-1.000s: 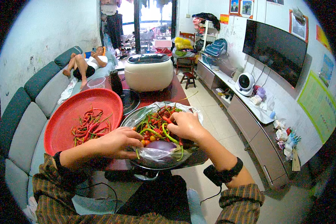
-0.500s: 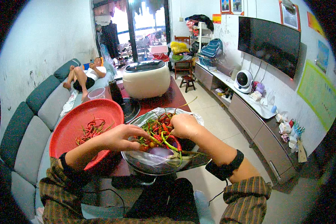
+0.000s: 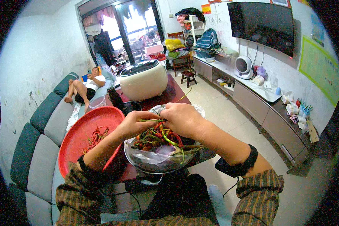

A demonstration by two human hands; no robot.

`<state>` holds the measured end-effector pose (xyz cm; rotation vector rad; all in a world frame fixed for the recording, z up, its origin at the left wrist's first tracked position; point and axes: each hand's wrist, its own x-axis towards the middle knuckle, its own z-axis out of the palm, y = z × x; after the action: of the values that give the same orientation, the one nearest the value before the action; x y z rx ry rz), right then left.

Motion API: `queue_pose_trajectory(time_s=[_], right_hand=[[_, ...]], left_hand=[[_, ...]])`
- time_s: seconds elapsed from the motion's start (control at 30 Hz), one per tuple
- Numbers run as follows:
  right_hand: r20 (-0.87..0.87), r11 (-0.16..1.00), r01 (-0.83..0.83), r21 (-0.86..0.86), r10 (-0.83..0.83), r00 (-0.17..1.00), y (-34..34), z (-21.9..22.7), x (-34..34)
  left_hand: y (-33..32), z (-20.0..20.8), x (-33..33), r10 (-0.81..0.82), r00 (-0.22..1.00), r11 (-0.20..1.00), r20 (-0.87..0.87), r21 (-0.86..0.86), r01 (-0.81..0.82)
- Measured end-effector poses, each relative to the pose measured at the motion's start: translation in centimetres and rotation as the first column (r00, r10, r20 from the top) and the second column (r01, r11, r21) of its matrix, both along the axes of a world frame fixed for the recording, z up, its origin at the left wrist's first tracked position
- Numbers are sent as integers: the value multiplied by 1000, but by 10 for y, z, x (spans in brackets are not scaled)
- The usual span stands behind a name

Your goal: The person sorts red and green chili peppers from a plastic bag onto a large red tray by hand, picking out individual peppers and removing stems while separating them from other vegetables like eggplants.

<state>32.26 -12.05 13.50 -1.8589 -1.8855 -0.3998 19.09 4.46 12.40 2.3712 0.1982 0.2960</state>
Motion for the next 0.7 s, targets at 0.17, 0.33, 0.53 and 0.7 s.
queue_pose_trajectory(time_s=[0.17,0.33,0.53,0.7], right_hand=[[-98,976,-181,120,193,976,-10,-16,-3],[-410,968,-233,97,253,876,-20,-11,-1],[-426,997,1,-74,-32,904,-38,-19,44],[-338,911,-143,-387,5,941,-40,-27,52]], left_hand=[[-9,-3,12,-39,995,998,90,58,34],[-4,-4,39,-30,1000,986,1,166,29],[-26,18,68,-60,948,840,-313,498,217],[-35,22,73,-22,868,704,-495,609,365]])
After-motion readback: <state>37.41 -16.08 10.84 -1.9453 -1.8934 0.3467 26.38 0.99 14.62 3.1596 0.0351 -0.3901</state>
